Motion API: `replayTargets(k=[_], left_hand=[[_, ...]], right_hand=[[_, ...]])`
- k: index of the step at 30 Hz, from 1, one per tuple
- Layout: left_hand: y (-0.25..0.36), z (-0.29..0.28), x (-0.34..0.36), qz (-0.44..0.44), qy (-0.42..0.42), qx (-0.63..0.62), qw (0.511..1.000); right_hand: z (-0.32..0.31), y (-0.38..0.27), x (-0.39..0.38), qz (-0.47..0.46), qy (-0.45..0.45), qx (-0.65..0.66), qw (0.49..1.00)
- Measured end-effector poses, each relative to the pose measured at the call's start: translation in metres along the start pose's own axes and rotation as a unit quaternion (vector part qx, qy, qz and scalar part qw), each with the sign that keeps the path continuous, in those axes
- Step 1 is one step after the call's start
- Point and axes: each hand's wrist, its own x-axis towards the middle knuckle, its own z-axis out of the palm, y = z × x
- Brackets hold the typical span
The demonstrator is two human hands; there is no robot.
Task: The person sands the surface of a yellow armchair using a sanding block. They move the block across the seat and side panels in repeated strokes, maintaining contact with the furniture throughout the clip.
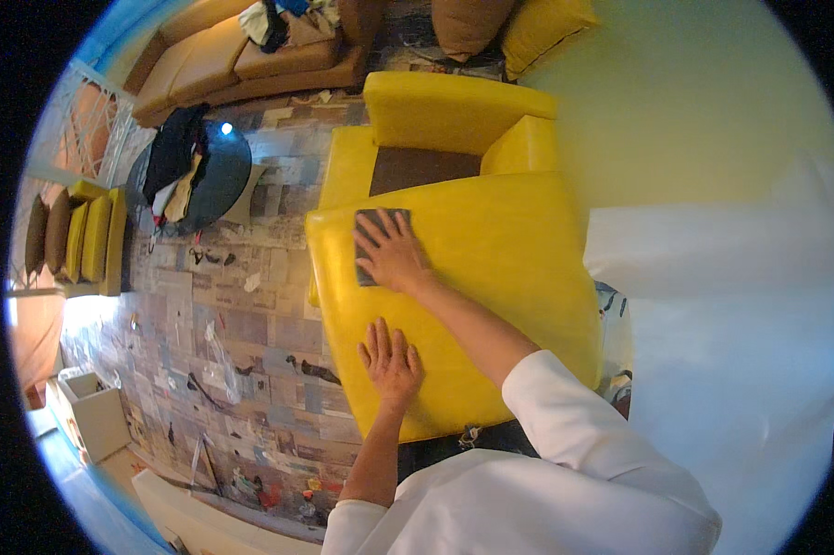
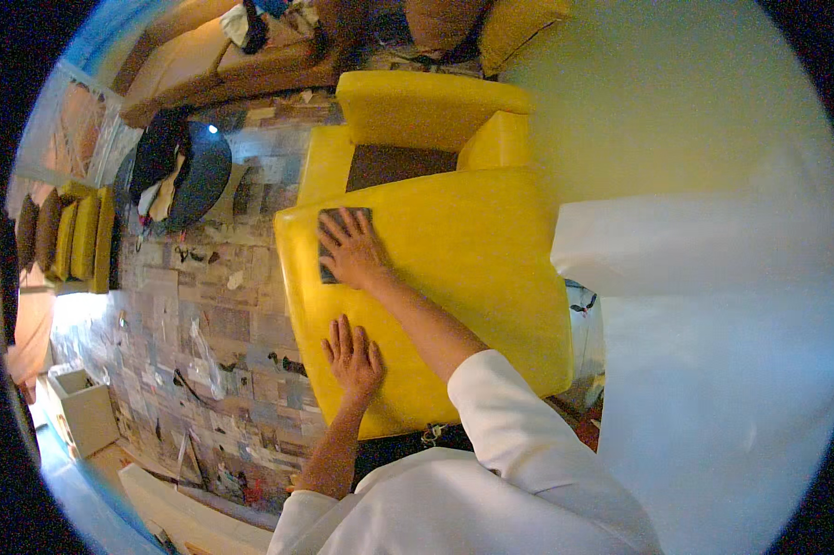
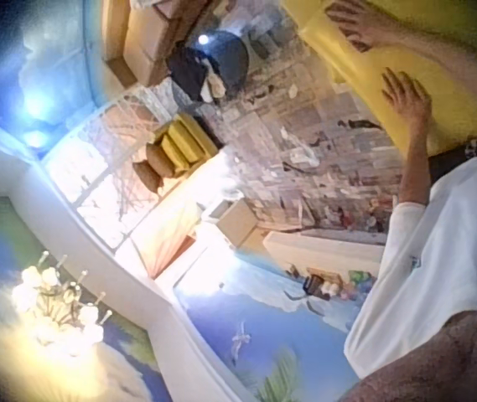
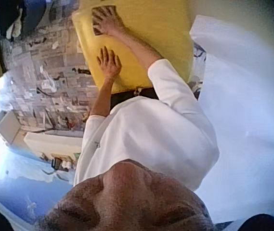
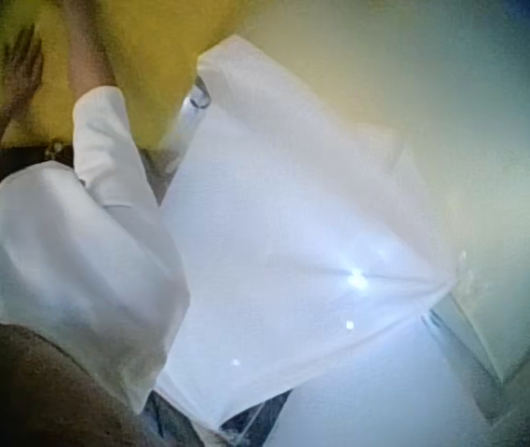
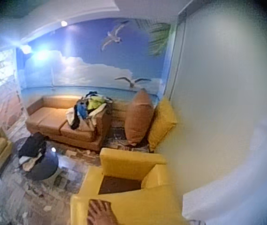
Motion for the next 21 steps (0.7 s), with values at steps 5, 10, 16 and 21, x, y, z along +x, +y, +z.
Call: replayTargets(k=[5,10,16,21], left_hand=[[0.005,0.001,0.001,-0.016,-0.006,0.013,1.000],[0.008,0.001,0.001,-0.005,-0.002,0.024,1.000],[0.005,0.002,-0.004,0.008,-0.004,0.031,0.999],[0.002,0.009,-0.006,0.023,0.016,0.030,0.999]], right_hand=[[-0.036,0.117,-0.057,0.125,0.024,-0.073,0.989],[-0.066,0.221,-0.105,0.214,0.072,-0.125,0.966],[-0.085,0.271,-0.139,0.455,0.066,-0.093,0.883],[-0.070,0.200,-0.173,0.364,0.161,-0.173,0.901]])
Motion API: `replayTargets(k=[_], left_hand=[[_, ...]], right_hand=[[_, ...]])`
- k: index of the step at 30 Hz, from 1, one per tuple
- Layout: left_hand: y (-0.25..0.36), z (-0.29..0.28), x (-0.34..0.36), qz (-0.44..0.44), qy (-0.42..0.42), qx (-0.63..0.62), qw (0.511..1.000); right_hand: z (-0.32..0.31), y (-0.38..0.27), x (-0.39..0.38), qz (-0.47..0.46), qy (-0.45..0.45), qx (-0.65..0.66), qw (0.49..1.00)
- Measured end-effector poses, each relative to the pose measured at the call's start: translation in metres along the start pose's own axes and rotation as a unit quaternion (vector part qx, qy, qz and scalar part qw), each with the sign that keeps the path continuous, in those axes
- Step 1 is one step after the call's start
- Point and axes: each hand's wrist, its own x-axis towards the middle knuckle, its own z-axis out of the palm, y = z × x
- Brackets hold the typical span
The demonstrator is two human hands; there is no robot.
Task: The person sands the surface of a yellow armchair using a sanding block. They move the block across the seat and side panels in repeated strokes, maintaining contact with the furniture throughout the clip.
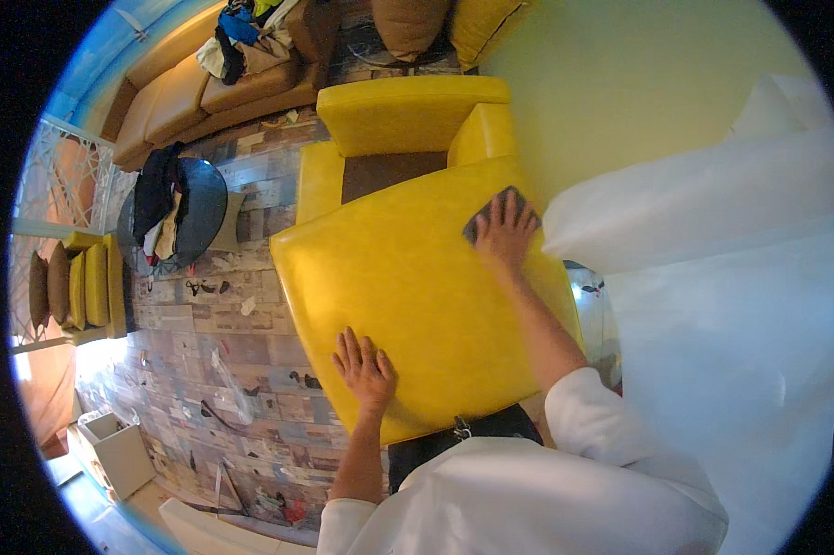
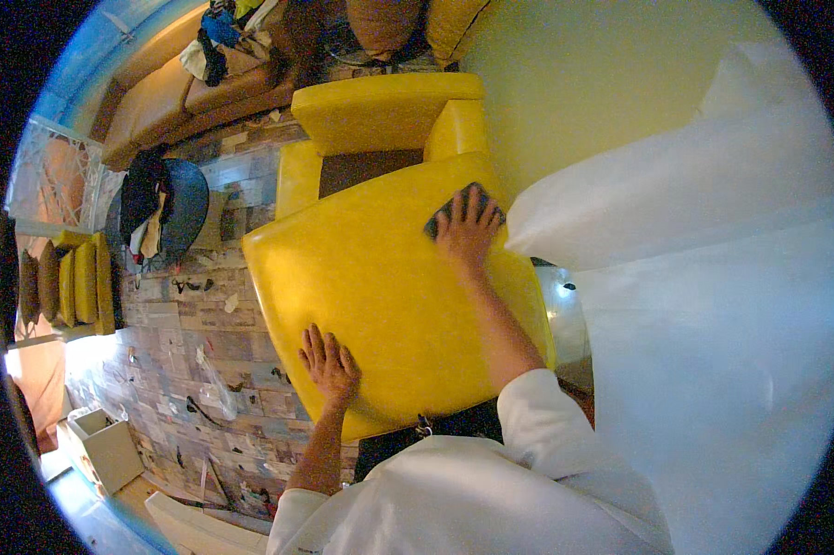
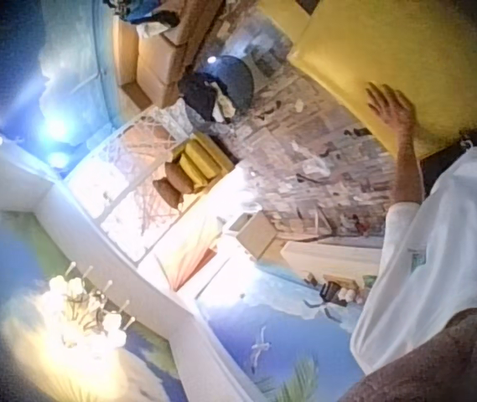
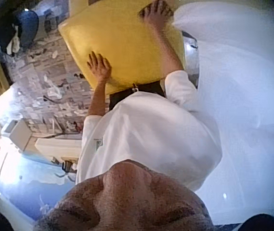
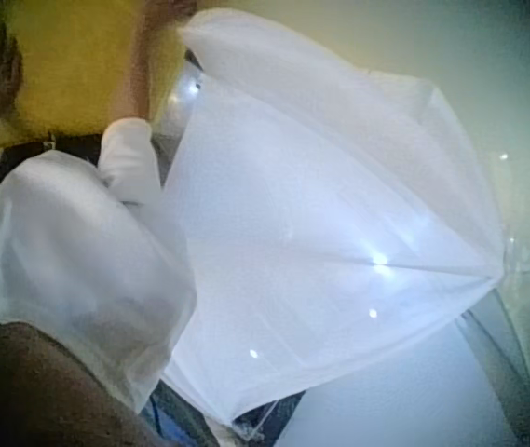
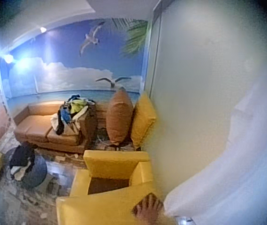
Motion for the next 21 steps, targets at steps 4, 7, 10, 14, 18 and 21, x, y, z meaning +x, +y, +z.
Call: replayTargets(k=[4,7,10,14,18,21], left_hand=[[0.002,-0.001,0.002,0.013,0.007,0.015,1.000],[0.005,-0.004,0.000,-0.003,-0.029,0.030,0.999],[0.007,-0.003,0.003,0.003,-0.035,0.044,0.998],[0.008,-0.001,0.000,-0.005,-0.036,0.048,0.998],[0.011,-0.002,-0.007,0.001,-0.040,0.051,0.998],[0.013,0.001,-0.002,0.000,-0.055,0.069,0.996]], right_hand=[[-0.033,-0.082,-0.046,-0.129,-0.124,0.101,0.979],[-0.051,-0.121,-0.069,-0.261,-0.182,0.153,0.936],[-0.052,-0.101,-0.059,-0.271,-0.209,0.150,0.928],[-0.042,-0.034,-0.029,-0.163,-0.162,0.114,0.967],[-0.040,0.034,-0.028,-0.047,-0.062,0.083,0.994],[-0.042,0.059,-0.043,0.126,-0.116,0.231,0.958]])
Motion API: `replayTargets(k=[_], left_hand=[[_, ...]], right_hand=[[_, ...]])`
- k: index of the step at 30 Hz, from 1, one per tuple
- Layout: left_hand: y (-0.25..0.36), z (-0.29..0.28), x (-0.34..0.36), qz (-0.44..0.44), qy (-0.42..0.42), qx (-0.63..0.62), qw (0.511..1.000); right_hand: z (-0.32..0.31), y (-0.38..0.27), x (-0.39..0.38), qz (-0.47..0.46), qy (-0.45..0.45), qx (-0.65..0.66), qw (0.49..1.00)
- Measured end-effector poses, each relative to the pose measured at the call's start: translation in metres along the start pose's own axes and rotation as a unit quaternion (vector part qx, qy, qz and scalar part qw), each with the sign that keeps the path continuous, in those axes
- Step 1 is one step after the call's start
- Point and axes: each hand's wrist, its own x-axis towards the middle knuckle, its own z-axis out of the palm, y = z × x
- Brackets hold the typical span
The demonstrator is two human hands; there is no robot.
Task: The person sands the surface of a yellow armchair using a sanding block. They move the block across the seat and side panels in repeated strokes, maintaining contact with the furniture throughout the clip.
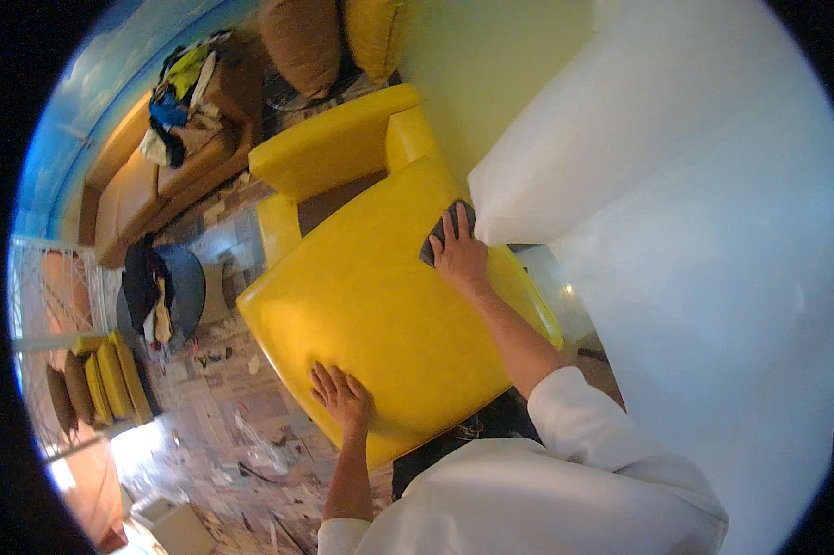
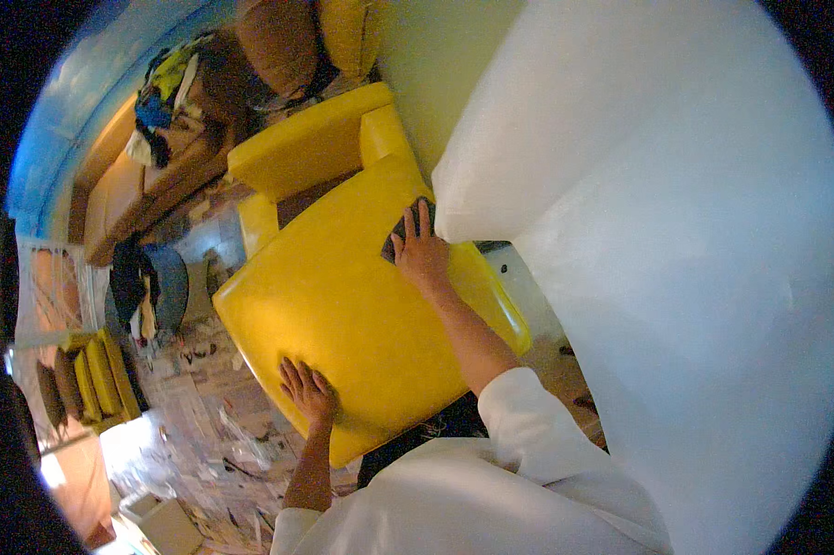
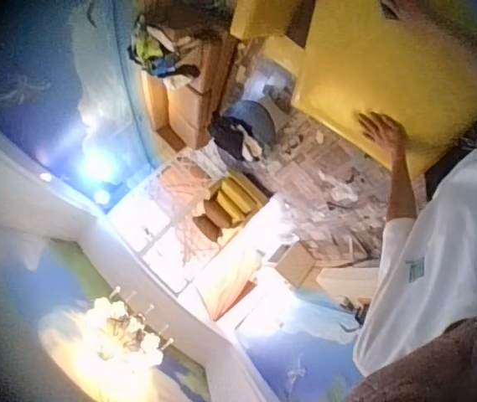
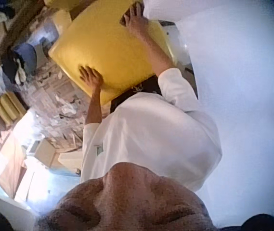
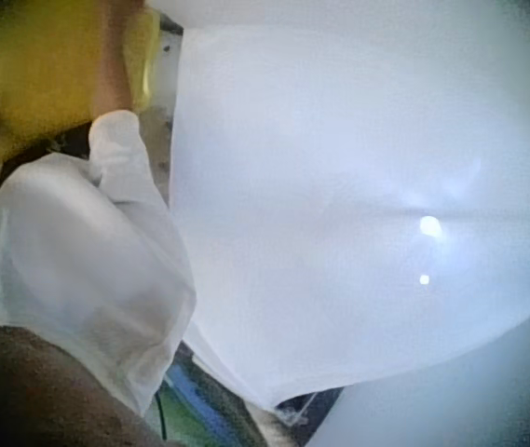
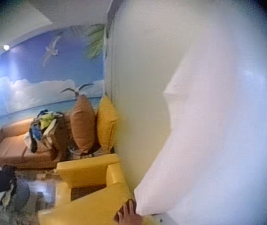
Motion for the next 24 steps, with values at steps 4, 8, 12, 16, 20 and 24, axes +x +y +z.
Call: replayTargets(k=[4,8,12,16,20,24], left_hand=[[-0.004,-0.002,0.001,-0.008,-0.052,0.001,0.999],[-0.009,-0.004,-0.003,-0.005,-0.073,-0.009,0.997],[-0.013,-0.011,-0.005,-0.005,-0.109,-0.033,0.994],[-0.023,-0.021,0.003,0.005,-0.146,-0.059,0.988],[-0.042,-0.029,0.005,0.036,-0.172,-0.096,0.980],[-0.062,-0.027,-0.005,0.078,-0.149,-0.153,0.974]], right_hand=[[-0.005,0.024,-0.041,0.046,0.075,-0.205,0.975],[-0.016,0.050,-0.110,0.104,0.093,-0.188,0.972],[-0.032,0.075,-0.186,0.154,0.122,-0.184,0.963],[-0.018,0.065,-0.239,0.212,0.134,-0.197,0.948],[-0.005,0.039,-0.249,0.241,0.081,-0.231,0.939],[-0.004,0.024,-0.191,0.160,0.061,-0.229,0.958]])
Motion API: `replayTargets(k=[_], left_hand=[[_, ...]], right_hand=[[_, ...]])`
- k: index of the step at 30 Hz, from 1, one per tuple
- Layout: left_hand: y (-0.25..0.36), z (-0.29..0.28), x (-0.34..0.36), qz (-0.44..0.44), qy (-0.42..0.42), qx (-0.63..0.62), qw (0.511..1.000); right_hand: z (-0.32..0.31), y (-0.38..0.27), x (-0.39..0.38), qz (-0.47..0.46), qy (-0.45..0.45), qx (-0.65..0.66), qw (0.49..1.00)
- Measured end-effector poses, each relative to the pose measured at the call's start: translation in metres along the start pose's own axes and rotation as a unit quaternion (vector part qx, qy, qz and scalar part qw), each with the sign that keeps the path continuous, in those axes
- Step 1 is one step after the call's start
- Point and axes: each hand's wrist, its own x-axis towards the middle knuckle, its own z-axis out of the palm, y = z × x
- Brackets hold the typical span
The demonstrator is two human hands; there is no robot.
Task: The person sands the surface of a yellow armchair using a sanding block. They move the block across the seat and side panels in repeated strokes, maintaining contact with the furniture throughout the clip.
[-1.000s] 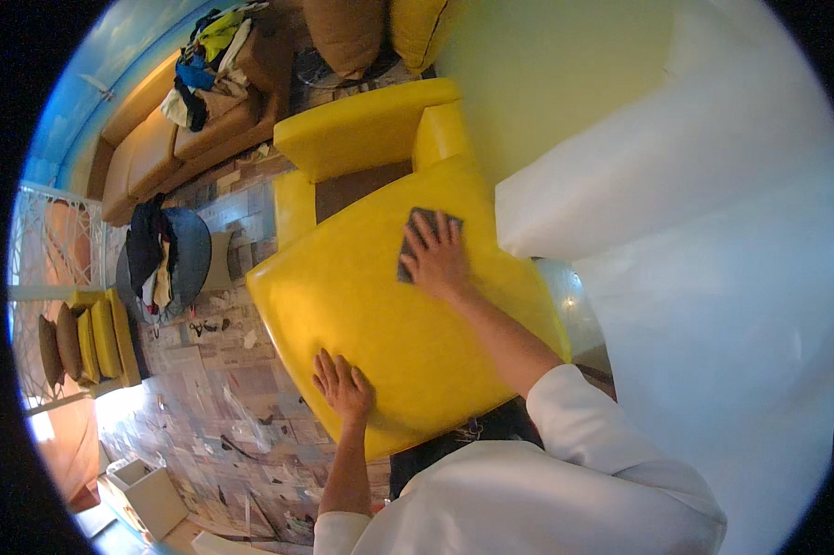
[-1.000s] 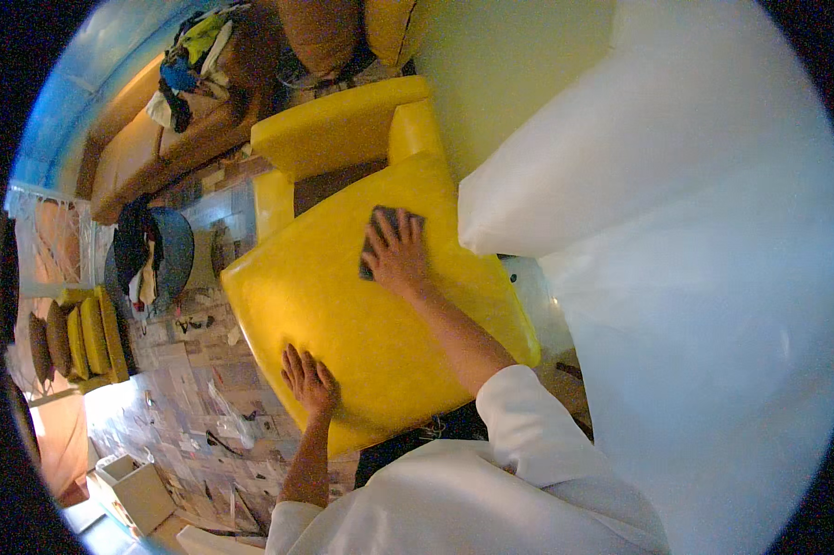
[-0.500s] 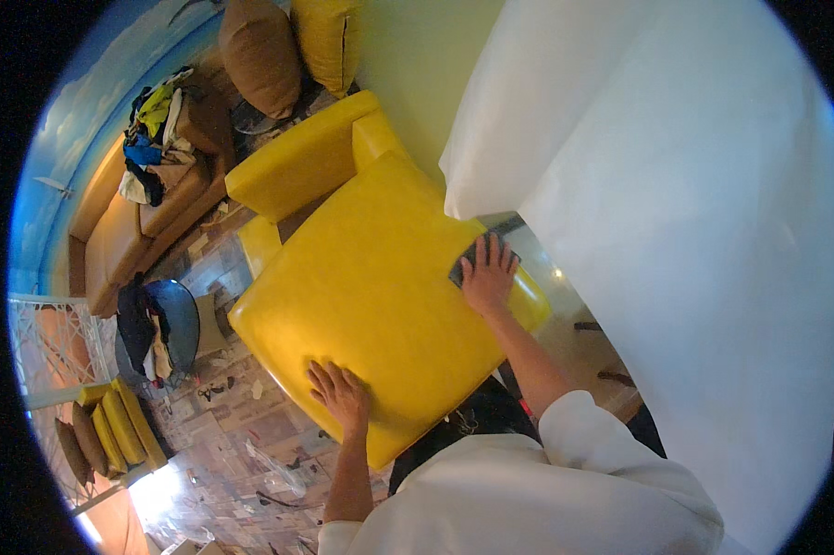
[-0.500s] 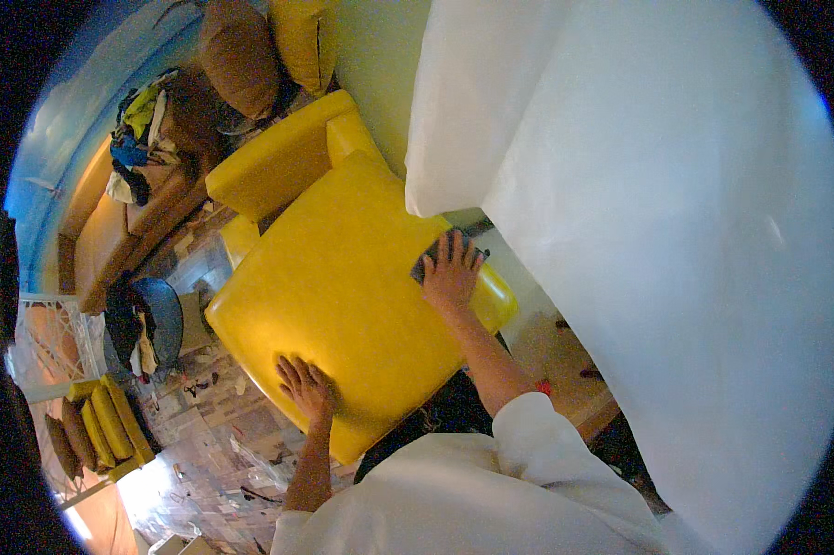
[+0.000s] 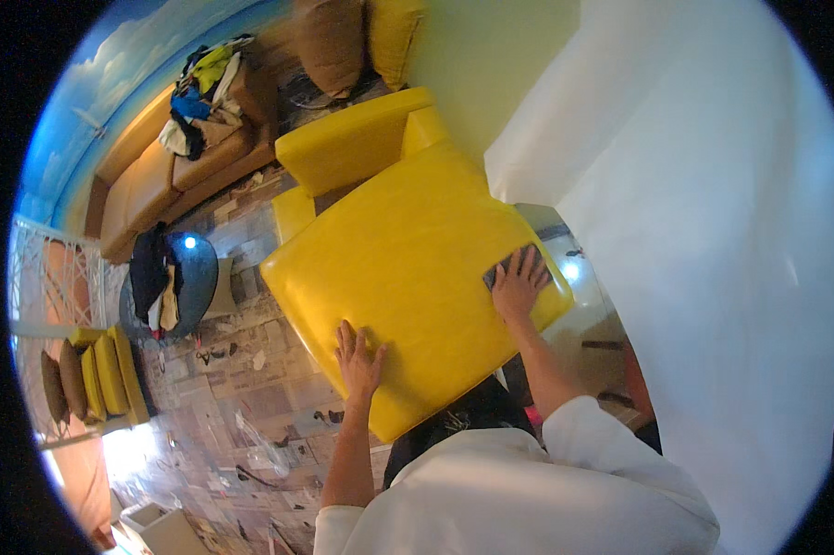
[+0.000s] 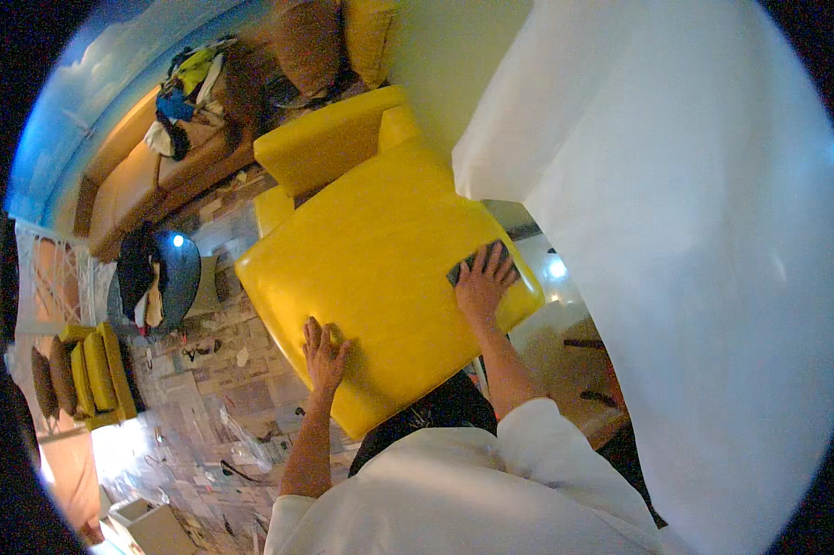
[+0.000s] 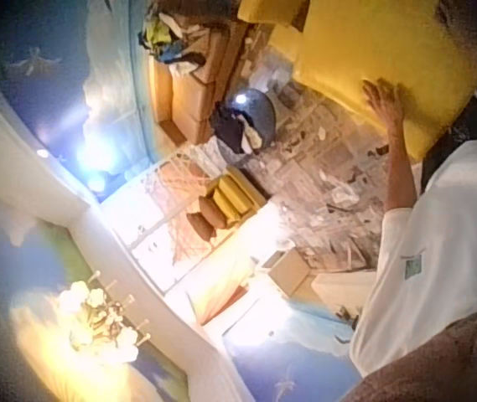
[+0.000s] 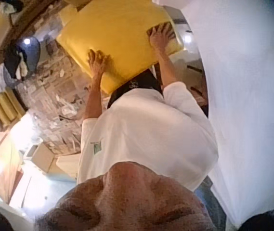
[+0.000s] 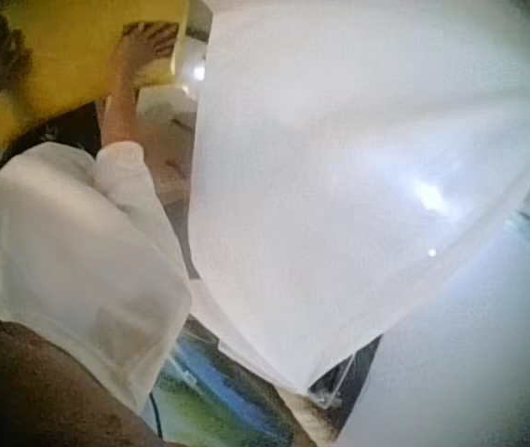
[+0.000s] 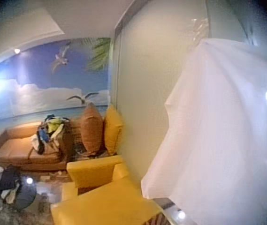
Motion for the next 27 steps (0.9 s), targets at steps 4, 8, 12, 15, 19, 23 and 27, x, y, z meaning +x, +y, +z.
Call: replayTargets(k=[4,8,12,15,19,23,27], left_hand=[[-0.004,0.008,-0.020,0.018,0.037,0.020,0.999],[0.018,0.017,-0.037,-0.020,0.045,0.049,0.998],[0.045,0.018,-0.042,-0.085,0.035,0.068,0.993],[0.056,0.018,-0.041,-0.095,0.035,0.106,0.989],[0.058,0.019,-0.039,-0.124,0.034,0.090,0.988],[0.062,0.019,-0.043,-0.153,0.034,0.064,0.986],[0.074,0.023,-0.061,-0.246,0.090,0.037,0.964]], right_hand=[[0.004,-0.059,0.046,-0.222,0.115,0.029,0.968],[-0.004,-0.129,0.014,-0.393,-0.047,0.005,0.919],[-0.020,-0.138,-0.039,-0.526,-0.143,0.033,0.838],[-0.028,-0.105,-0.030,-0.521,-0.132,-0.005,0.843],[-0.029,-0.050,0.033,-0.440,-0.051,-0.025,0.896],[-0.019,-0.026,0.075,-0.398,0.011,-0.043,0.916],[0.005,-0.055,0.059,-0.389,0.035,0.020,0.920]])
